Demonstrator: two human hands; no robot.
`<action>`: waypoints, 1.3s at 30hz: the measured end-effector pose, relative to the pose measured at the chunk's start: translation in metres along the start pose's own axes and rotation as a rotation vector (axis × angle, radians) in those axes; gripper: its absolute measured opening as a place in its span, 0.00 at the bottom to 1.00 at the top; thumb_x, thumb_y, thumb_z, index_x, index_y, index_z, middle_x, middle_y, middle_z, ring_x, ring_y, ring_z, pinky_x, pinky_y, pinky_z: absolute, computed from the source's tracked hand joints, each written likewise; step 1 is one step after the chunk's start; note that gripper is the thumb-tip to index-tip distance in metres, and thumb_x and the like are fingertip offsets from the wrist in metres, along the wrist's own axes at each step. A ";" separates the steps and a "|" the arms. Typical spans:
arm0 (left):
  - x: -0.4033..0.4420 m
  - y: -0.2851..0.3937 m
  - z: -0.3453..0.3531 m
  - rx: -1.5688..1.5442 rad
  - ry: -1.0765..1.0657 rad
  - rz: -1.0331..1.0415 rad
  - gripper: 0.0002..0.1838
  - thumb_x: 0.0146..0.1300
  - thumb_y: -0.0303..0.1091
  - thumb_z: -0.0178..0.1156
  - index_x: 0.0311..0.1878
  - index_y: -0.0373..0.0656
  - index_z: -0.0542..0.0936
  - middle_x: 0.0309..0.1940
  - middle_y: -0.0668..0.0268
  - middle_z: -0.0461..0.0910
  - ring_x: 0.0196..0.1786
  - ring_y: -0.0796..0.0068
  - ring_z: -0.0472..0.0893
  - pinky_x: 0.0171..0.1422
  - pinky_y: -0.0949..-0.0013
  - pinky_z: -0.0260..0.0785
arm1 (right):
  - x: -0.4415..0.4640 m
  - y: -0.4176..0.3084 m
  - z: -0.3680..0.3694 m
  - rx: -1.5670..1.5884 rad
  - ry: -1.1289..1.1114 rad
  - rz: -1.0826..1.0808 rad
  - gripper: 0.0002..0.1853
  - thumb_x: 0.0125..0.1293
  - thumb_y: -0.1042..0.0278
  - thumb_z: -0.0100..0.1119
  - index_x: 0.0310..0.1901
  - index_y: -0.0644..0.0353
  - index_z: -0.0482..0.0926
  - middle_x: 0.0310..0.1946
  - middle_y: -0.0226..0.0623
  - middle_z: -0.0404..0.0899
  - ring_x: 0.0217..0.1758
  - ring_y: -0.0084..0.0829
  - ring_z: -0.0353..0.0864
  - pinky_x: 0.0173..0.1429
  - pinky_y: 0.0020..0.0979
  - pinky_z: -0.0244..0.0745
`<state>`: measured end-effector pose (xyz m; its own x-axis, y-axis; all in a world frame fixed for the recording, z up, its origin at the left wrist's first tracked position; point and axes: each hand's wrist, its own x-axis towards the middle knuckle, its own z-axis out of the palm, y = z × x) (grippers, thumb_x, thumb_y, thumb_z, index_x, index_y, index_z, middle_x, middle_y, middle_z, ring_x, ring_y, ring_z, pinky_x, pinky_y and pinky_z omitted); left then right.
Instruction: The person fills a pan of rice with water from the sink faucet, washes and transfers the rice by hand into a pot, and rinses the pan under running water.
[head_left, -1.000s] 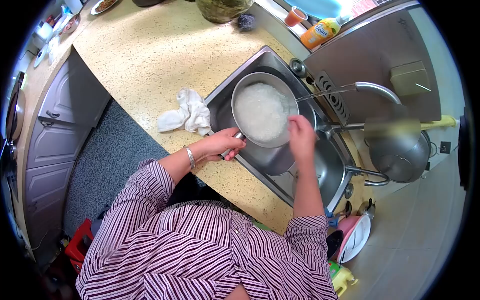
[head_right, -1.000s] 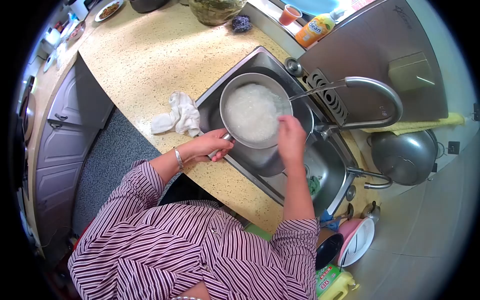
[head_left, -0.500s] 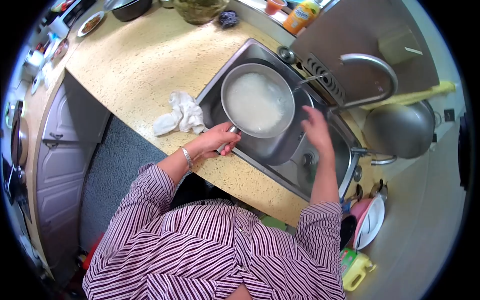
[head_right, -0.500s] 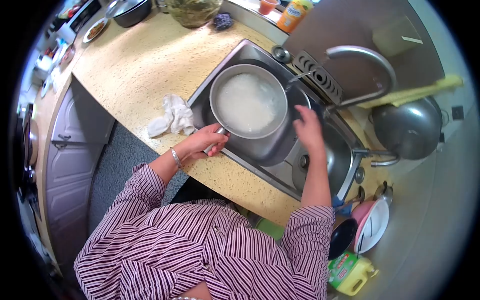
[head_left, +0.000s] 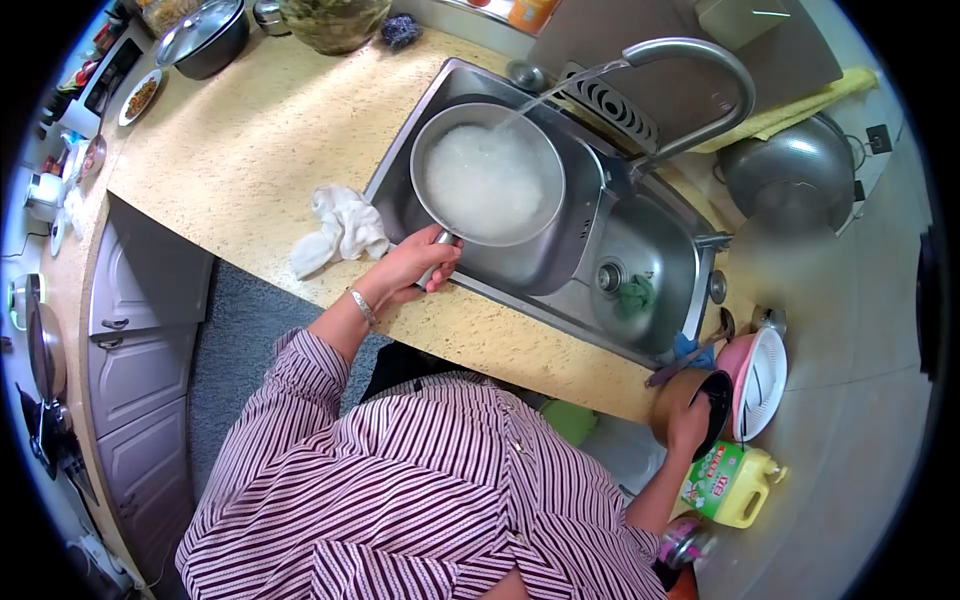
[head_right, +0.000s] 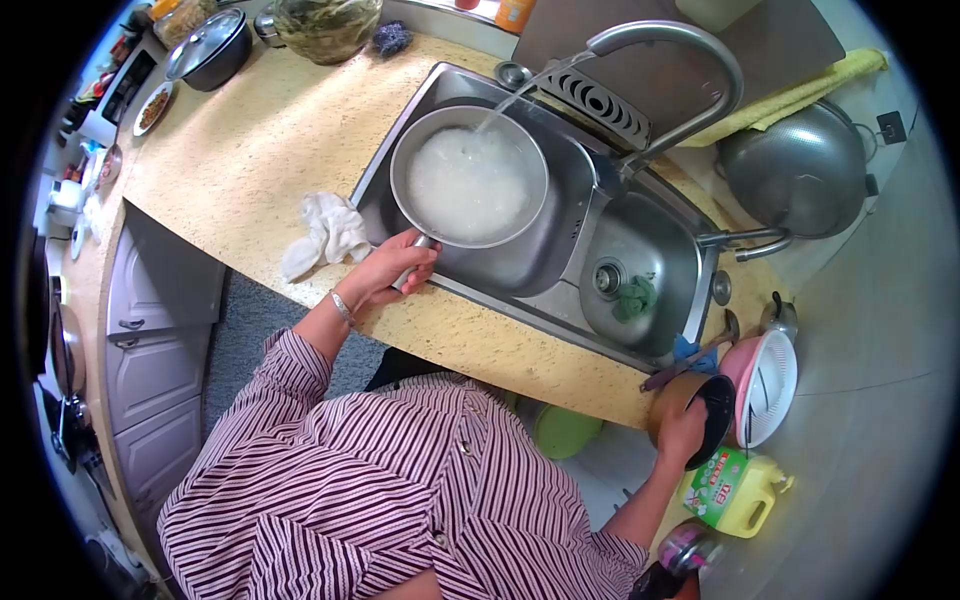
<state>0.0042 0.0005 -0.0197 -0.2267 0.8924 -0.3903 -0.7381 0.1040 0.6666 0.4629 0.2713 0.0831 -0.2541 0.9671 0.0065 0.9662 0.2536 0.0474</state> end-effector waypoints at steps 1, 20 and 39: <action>0.001 0.000 -0.002 0.008 0.002 0.001 0.09 0.69 0.29 0.58 0.45 0.42 0.67 0.24 0.71 0.69 0.18 0.84 0.68 0.20 0.79 0.61 | -0.002 0.014 0.012 0.008 -0.001 0.001 0.25 0.63 0.61 0.64 0.57 0.68 0.76 0.54 0.60 0.79 0.60 0.58 0.77 0.64 0.48 0.70; -0.003 0.003 -0.005 0.041 0.016 0.038 0.09 0.67 0.28 0.58 0.46 0.40 0.69 0.24 0.71 0.72 0.18 0.84 0.69 0.21 0.78 0.62 | -0.111 -0.119 -0.072 0.413 -0.040 -0.566 0.13 0.62 0.70 0.65 0.31 0.66 0.69 0.29 0.51 0.71 0.35 0.55 0.72 0.41 0.47 0.67; -0.123 0.051 0.031 0.104 0.195 0.063 0.11 0.68 0.27 0.55 0.50 0.38 0.67 0.19 0.74 0.68 0.15 0.87 0.67 0.18 0.81 0.59 | -0.080 -0.164 -0.032 0.233 -0.193 -1.004 0.10 0.59 0.70 0.65 0.30 0.61 0.72 0.29 0.43 0.75 0.37 0.47 0.75 0.44 0.44 0.66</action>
<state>0.0145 -0.0901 0.0822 -0.3965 0.7975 -0.4546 -0.6516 0.1043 0.7513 0.3237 0.1515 0.1065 -0.9522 0.2921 -0.0899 0.3055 0.9184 -0.2514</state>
